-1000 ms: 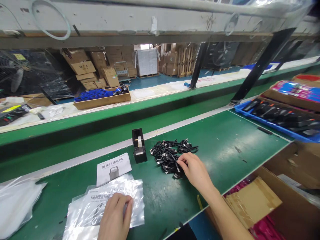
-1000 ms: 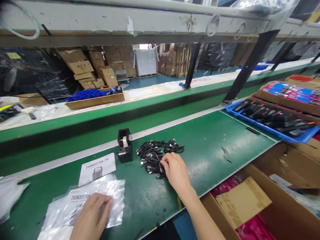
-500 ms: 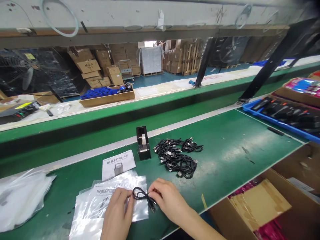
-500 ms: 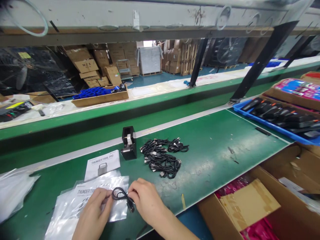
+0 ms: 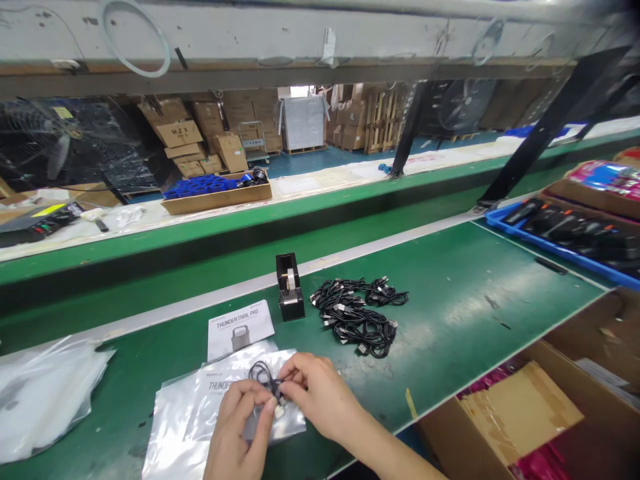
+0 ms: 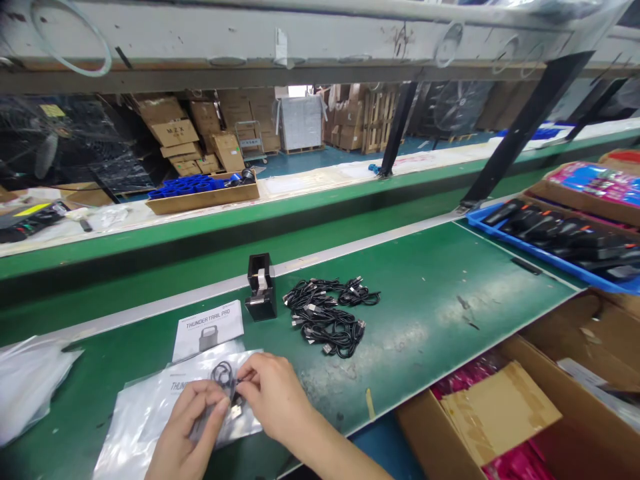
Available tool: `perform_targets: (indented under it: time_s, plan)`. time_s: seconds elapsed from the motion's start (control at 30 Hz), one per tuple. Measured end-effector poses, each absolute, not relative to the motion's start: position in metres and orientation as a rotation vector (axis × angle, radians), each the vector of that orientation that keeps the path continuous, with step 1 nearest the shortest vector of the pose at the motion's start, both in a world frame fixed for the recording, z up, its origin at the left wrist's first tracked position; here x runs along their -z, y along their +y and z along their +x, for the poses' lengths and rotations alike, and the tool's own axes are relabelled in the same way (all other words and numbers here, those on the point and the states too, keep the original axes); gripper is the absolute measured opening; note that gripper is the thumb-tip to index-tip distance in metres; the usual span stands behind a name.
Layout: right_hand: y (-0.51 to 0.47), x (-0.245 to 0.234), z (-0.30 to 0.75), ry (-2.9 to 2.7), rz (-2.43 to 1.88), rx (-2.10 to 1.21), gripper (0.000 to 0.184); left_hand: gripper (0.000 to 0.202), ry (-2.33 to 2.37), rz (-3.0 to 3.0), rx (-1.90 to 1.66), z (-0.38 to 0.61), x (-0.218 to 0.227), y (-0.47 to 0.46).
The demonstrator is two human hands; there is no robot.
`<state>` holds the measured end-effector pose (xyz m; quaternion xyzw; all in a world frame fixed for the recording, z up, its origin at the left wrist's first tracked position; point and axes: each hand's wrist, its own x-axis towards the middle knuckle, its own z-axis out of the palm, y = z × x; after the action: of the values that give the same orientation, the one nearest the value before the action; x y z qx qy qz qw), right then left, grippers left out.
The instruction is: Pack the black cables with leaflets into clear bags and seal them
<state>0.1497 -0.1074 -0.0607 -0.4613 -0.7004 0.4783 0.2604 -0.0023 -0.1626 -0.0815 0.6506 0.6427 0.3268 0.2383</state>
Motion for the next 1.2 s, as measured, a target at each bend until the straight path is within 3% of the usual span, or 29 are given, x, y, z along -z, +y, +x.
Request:
perform_targets:
  time_s: [0.23, 0.4, 0.53, 0.73, 0.9, 0.97, 1.03, 1.13, 1.2]
  plan:
    - [-0.113, 0.043, 0.144, -1.949, -1.018, -1.504, 0.036, 0.018, 1.883, 1.598, -1.154, -0.01, 0.072, -0.161]
    - [-0.095, 0.008, 0.131, -2.286, -0.869, -1.117, 0.007, 0.027, 1.917, 1.428, -1.242, -0.028, 0.053, -0.154]
    - [-0.077, -0.033, 0.126, -2.409, -0.628, -0.958, 0.009, 0.046, 1.77, 1.194, -1.311, -0.043, 0.043, -0.149]
    - [-0.072, -0.07, 0.136, -2.572, -0.248, -0.997, 0.01, 0.065, 1.283, 0.957, -1.168, -0.046, 0.044, -0.149]
    - [-0.076, -0.07, 0.155, -2.56, -0.344, -1.034, 0.008, 0.032, 1.312, 1.006, -1.165, -0.04, 0.053, -0.154]
    - [-0.074, -0.061, 0.166, -2.492, -0.424, -1.122, 0.007, 0.03, 1.385, 0.992, -1.159, -0.035, 0.054, -0.155]
    - [-0.072, -0.044, 0.176, -2.33, -0.587, -1.253, 0.022, 0.032, 1.476, 0.999, -1.148, -0.031, 0.052, -0.155]
    - [-0.072, -0.008, 0.183, -2.035, -0.846, -1.451, 0.071, 0.035, 1.579, 1.037, -1.118, -0.027, 0.048, -0.155]
    - [-0.074, 0.016, 0.18, -1.897, -0.92, -1.562, 0.082, 0.037, 1.608, 1.027, -1.119, -0.024, 0.046, -0.154]
